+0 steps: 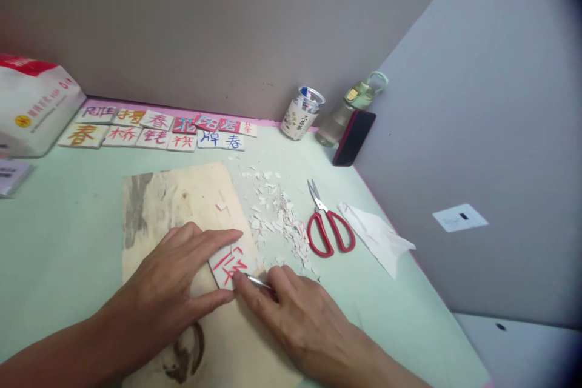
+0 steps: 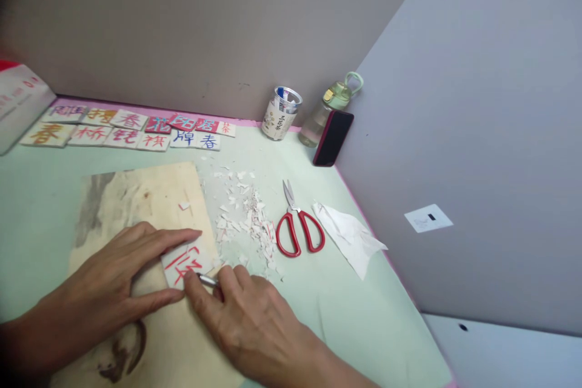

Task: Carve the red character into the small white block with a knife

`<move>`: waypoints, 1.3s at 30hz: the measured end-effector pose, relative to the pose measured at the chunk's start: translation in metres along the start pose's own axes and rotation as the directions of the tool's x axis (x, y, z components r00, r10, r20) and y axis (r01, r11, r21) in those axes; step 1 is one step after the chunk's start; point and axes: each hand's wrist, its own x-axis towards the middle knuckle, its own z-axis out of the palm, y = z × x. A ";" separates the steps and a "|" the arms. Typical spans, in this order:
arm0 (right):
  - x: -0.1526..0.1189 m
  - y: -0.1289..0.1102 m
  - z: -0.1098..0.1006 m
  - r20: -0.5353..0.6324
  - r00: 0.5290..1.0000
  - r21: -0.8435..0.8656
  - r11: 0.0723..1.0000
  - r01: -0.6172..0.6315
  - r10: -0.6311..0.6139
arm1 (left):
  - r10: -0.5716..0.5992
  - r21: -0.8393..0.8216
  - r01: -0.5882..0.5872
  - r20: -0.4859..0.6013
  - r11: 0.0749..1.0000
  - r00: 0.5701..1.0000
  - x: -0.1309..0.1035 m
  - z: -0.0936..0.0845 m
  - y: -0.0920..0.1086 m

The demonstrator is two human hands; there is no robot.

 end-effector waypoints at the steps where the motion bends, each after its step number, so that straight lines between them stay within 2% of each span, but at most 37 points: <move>1: 0.000 0.000 0.001 0.000 1.000 -0.004 1.000 -0.005 0.005 | -0.008 -0.001 0.008 -0.001 1.000 1.000 0.000 0.000 0.000; 8: -0.003 -0.001 0.002 -0.015 1.000 -0.014 1.000 -0.022 0.021 | -0.032 -0.038 0.031 -0.039 0.999 0.999 -0.001 0.002 0.005; 12: -0.003 0.000 0.001 -0.004 1.000 -0.021 1.000 0.003 -0.003 | -0.003 -0.027 0.003 -0.018 1.000 1.000 -0.001 0.000 0.002; 21: -0.005 0.002 0.002 -0.069 0.998 0.009 1.000 0.004 -0.004 | 0.004 -0.013 -0.004 0.005 1.000 1.000 0.000 -0.001 0.001; 29: -0.008 0.002 0.006 -0.098 0.995 0.038 0.999 -0.028 0.031 | -0.003 -0.023 0.003 -0.005 1.000 1.000 -0.001 0.001 0.003; 34: -0.011 0.004 0.005 -0.135 0.986 0.093 0.992 -0.084 0.096 | -0.010 -0.025 0.011 0.017 1.000 1.000 -0.001 0.001 0.002; 39: -0.013 0.005 -0.001 -0.108 0.991 0.079 0.995 -0.064 0.073 | -0.013 -0.022 0.013 0.014 1.000 1.000 0.000 0.001 0.002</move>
